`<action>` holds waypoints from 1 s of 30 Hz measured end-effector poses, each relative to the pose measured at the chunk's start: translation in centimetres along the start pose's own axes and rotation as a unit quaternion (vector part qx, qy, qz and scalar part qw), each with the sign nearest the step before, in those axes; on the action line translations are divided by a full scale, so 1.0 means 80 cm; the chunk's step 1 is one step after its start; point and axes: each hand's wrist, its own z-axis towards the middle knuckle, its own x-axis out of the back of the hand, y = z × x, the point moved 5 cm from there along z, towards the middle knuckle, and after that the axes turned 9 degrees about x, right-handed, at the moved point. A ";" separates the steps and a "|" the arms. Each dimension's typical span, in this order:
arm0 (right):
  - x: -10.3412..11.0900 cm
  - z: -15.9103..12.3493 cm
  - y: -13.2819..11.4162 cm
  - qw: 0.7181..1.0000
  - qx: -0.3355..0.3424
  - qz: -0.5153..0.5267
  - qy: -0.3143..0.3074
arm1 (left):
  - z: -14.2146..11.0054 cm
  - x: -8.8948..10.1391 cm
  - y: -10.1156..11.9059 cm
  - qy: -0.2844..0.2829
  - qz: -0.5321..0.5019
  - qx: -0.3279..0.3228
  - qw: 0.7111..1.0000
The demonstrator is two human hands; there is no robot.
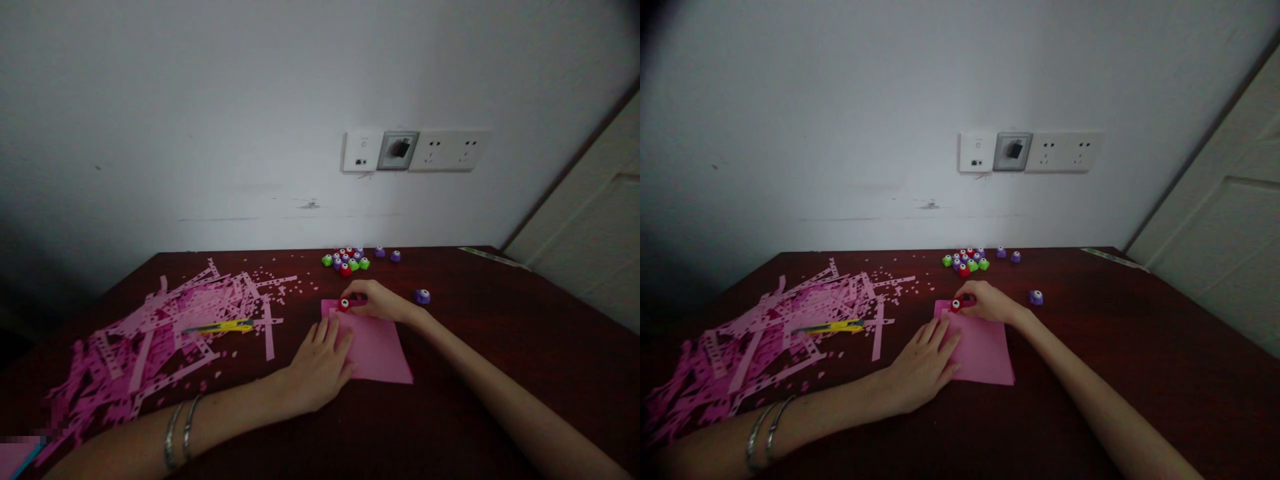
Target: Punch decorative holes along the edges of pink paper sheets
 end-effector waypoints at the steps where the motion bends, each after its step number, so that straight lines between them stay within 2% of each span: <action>1: 0.000 0.000 0.000 1.000 -0.005 0.006 0.001 | 0.000 0.002 0.000 0.003 -0.010 -0.002 1.000; 4: 0.004 -0.001 0.000 1.000 -0.011 0.020 0.009 | 0.007 0.017 -0.004 0.024 -0.065 -0.011 0.998; 6: 0.010 -0.002 -0.002 0.999 -0.012 0.029 0.020 | 0.020 0.034 -0.017 0.056 -0.135 -0.004 0.989; 9: 0.021 -0.002 -0.007 0.998 -0.019 0.049 0.035 | 0.045 0.055 -0.054 0.116 -0.299 0.058 0.945; 10: 0.024 -0.002 -0.009 0.997 -0.020 0.058 0.037 | 0.052 0.055 -0.067 0.107 -0.359 0.085 0.923; 12: 0.028 -0.001 -0.013 0.996 -0.020 0.078 0.039 | 0.064 0.043 -0.081 0.032 -0.467 0.116 0.876; 15: 0.031 0.000 -0.017 0.994 -0.014 0.105 0.042 | 0.067 0.022 -0.077 -0.100 -0.576 0.130 0.801; 17: 0.030 0.001 -0.018 0.993 -0.013 0.112 0.043 | 0.063 0.018 -0.069 -0.131 -0.613 0.133 0.768; 19: 0.031 0.002 -0.019 0.993 -0.013 0.113 0.045 | 0.060 0.019 -0.064 -0.128 -0.628 0.133 0.756; 24: 0.036 0.001 -0.023 0.995 -0.022 0.091 0.044 | 0.060 0.025 -0.065 -0.107 -0.629 0.119 0.761; 30: 0.039 0.000 -0.030 0.996 -0.009 0.092 0.015 | 0.059 0.025 -0.066 -0.125 -0.627 0.115 0.760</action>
